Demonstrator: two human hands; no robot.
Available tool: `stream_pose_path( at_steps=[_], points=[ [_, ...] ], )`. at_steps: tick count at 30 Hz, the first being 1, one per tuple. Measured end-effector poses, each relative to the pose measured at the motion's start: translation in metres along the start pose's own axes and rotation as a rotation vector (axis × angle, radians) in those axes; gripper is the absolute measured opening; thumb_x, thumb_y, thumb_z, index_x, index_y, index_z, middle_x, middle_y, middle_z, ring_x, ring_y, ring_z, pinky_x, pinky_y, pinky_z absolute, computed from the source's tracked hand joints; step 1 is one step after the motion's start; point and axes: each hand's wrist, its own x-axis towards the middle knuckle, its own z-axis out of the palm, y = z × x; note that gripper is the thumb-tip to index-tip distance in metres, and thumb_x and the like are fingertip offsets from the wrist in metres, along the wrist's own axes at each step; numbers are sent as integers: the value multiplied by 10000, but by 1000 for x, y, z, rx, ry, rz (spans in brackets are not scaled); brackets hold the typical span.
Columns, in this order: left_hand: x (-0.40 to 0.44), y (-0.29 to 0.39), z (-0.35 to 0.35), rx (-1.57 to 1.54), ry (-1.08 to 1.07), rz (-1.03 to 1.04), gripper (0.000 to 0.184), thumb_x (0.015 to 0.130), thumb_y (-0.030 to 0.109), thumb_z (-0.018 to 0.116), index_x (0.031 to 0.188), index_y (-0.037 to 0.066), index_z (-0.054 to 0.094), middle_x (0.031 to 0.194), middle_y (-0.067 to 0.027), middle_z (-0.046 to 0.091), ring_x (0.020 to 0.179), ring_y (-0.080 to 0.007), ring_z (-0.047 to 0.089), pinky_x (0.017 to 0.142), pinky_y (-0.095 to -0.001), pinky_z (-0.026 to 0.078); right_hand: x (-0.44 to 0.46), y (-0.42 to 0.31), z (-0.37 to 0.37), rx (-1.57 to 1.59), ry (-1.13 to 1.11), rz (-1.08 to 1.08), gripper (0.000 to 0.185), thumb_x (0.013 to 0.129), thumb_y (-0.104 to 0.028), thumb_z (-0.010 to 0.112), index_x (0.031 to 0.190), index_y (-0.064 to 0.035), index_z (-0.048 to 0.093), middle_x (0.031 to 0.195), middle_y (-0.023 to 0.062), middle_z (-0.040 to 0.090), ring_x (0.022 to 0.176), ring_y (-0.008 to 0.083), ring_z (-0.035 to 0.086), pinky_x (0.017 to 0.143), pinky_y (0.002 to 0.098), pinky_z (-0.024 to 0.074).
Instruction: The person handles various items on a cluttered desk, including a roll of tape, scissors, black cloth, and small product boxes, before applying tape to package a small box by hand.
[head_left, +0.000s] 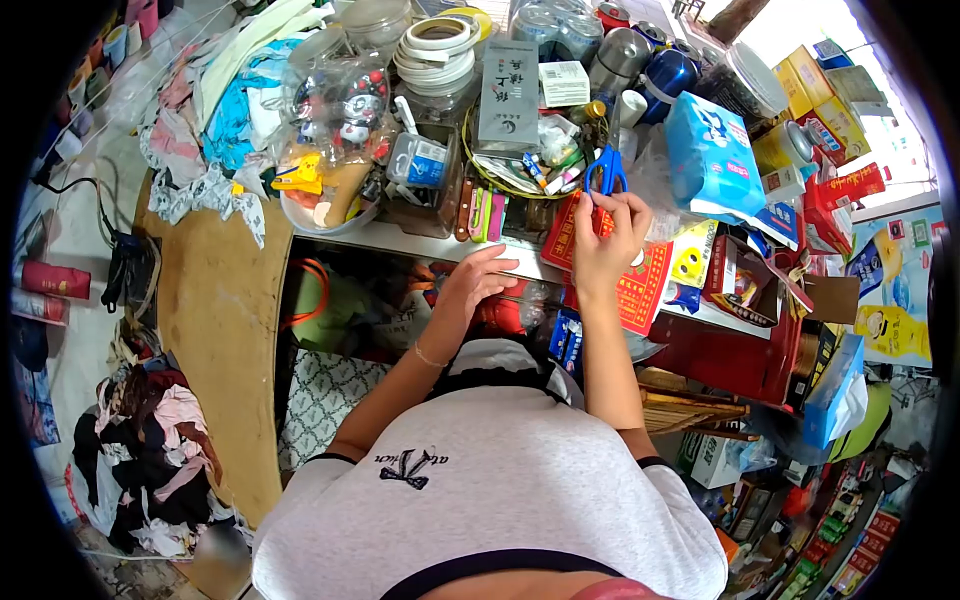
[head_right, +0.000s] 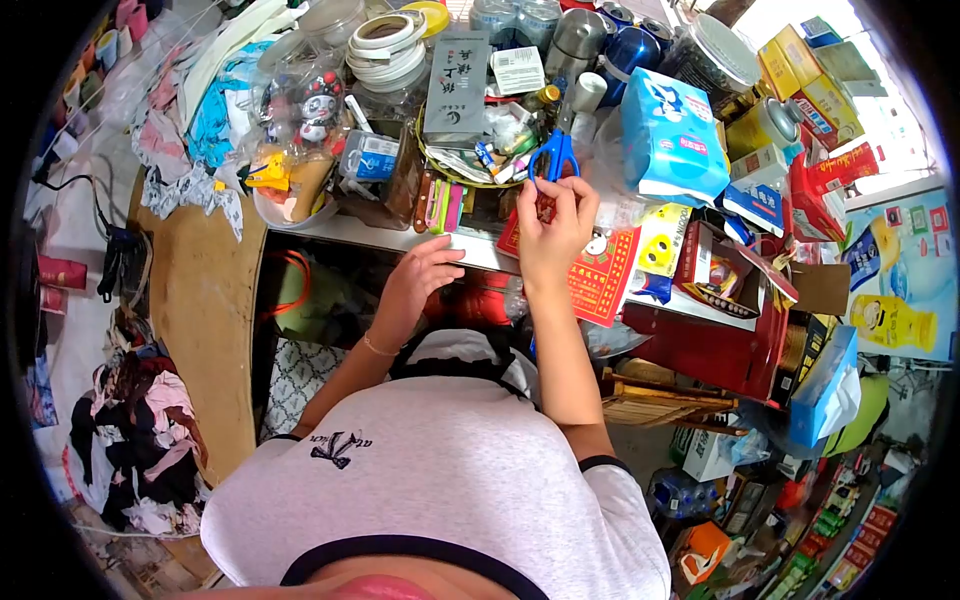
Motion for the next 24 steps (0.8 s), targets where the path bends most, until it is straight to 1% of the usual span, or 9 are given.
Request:
stream_pose_path(
  at_steps=[2,4,5,8,9,10,13,20,24],
  points=[
    [0,-2,-3,-17,-33,-24,583,980,426,358,1340,-31,386,1236,-198,548,1070,-248,569,966,-337,408,1,-1,9,-10,33,11,139,745,-80,738,830,-24,644,953,121,546,868,263,564,748,342,472],
    [1,0,-4,-32,-72,-52,577,980,426,352,1335,-27,394,1229,-194,552,1068,-249,569,966,-339,406,3,-7,17,-33,26,87,131,742,-83,733,808,-26,634,943,118,551,877,267,567,748,347,475],
    [1,4,-2,-19,-91,-67,569,980,423,346,1332,-21,400,1221,-189,556,1068,-249,569,970,-343,401,3,-6,24,-21,60,49,131,725,-81,735,784,-35,626,920,108,560,850,270,562,715,355,467],
    [4,15,0,9,-129,-112,558,978,421,330,1325,-9,410,1202,-179,564,1072,-251,565,983,-353,386,4,-15,35,-90,51,-36,141,706,-94,749,770,-56,628,905,85,567,817,266,549,686,366,443],
    [4,17,-2,16,-148,-112,553,980,418,325,1321,-8,413,1202,-178,564,1073,-250,564,985,-354,383,2,-13,41,-122,44,-44,143,704,-142,754,763,-86,636,891,51,570,818,244,532,712,368,399],
    [5,18,-4,22,-168,-112,548,982,416,320,1317,-8,415,1202,-178,564,1074,-249,563,988,-354,380,1,-15,43,-130,52,-37,143,704,-142,754,763,-86,636,891,51,570,818,244,532,712,368,399],
    [7,22,-14,42,-193,-127,530,986,401,317,1302,-12,423,1203,-178,562,1072,-243,564,985,-352,386,0,-19,49,-307,-56,-49,137,734,-217,731,762,-116,642,912,21,569,889,213,517,814,379,326],
    [12,22,-36,89,-204,-135,453,995,324,326,1263,-20,449,1176,-173,581,1049,-217,575,960,-336,412,2,-28,54,-438,-118,-27,140,735,-220,714,766,-114,628,931,26,567,921,219,515,838,404,315],
    [14,20,-42,68,-200,-143,417,995,292,332,1236,-22,463,1163,-169,588,1042,-214,581,959,-335,415,1,-34,53,-368,-97,-36,147,732,-208,714,774,-101,621,947,37,589,927,236,536,832,397,351]
  ],
)
